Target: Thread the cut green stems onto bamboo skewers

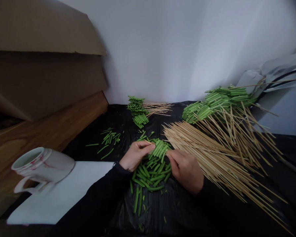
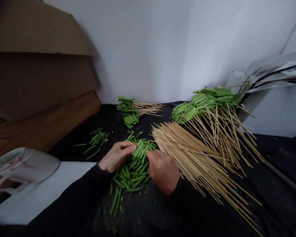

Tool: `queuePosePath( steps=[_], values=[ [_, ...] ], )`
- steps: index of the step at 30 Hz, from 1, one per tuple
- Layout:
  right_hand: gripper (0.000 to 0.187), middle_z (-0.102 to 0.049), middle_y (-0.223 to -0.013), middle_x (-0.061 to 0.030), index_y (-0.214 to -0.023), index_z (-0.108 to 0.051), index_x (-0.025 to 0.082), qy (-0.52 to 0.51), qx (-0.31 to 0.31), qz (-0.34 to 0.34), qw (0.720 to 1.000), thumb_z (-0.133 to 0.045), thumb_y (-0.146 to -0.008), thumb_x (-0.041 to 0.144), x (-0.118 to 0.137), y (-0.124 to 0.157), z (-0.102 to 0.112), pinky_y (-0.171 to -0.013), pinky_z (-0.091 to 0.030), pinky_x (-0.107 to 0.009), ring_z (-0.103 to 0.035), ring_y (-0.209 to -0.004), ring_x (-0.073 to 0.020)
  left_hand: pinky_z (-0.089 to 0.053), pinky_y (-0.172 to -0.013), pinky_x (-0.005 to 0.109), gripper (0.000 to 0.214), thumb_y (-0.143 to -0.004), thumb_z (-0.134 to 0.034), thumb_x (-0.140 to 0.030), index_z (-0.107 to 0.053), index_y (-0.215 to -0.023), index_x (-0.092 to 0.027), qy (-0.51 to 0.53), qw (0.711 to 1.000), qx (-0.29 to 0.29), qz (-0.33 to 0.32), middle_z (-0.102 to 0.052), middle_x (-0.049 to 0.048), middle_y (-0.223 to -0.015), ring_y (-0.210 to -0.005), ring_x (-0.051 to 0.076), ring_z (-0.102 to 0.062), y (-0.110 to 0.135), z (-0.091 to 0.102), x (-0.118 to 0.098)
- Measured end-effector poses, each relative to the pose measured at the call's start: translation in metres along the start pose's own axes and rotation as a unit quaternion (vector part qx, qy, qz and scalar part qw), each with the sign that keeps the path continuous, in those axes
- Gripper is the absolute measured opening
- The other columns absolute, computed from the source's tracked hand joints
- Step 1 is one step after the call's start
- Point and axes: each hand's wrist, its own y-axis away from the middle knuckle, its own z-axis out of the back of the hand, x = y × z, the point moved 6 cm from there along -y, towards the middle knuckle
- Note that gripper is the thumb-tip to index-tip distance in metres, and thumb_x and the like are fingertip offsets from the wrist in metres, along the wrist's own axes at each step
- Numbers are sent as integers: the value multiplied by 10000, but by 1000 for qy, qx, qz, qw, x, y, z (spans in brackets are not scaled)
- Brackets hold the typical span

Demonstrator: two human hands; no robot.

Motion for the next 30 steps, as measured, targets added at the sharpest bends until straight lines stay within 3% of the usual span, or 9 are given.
queuePosePath(
  steps=[7, 11, 16, 22, 27, 30],
  values=[
    [232, -680, -821, -58, -876, -645, 175, -2, 0, 0, 1000, -422, -930, 139, 1, -3, 0, -704, -419, -257, -626, -782, -155, -413, -643, 231, 242, -587, -855, -341, -752, -673, -139, 9, 1000, -2, -1, -674, 21, -703, -642, 101, -539, 1, -1, -2],
    [241, -686, -838, -60, -894, -655, 182, 4, -9, -2, 1000, -419, -937, 158, -6, -2, 3, -694, -421, -256, -626, -790, -154, -444, -692, 251, 296, -632, -828, -378, -772, -788, -132, 7, 1000, 8, -17, -703, 57, -765, -690, 128, -583, -2, 7, -5],
    [244, -689, -828, -58, -878, -658, 181, 27, -25, -16, 999, -427, -950, 210, -20, -4, 13, -708, -423, -266, -626, -779, -159, -449, -677, 254, 244, -670, -800, -369, -768, -767, -147, -108, 992, -2, -69, -710, 48, -717, -661, 142, -593, -4, 21, -20],
    [243, -690, -810, -53, -858, -662, 189, 36, -33, -17, 999, -441, -947, 233, -28, -6, 18, -706, -424, -270, -627, -766, -159, -427, -583, 249, 188, -667, -791, -341, -766, -701, -157, -230, 962, 139, -56, -672, 42, -649, -587, 142, -555, 3, 12, -30],
    [256, -680, -776, -51, -825, -660, 190, 44, -32, -12, 998, -438, -945, 236, -25, -6, 18, -686, -426, -276, -621, -744, -161, -410, -540, 224, 159, -684, -778, -292, -799, -818, -210, -323, 876, 356, -31, -643, 43, -714, -606, 137, -545, 23, -3, -26],
    [260, -676, -766, -50, -827, -661, 188, 53, -27, -16, 998, -436, -948, 235, -25, -6, 17, -689, -429, -282, -621, -738, -164, -430, -598, 219, 178, -698, -770, -274, -801, -871, -249, -373, 845, 376, -65, -636, 42, -761, -691, 153, -559, 24, -2, -21]
  ],
)
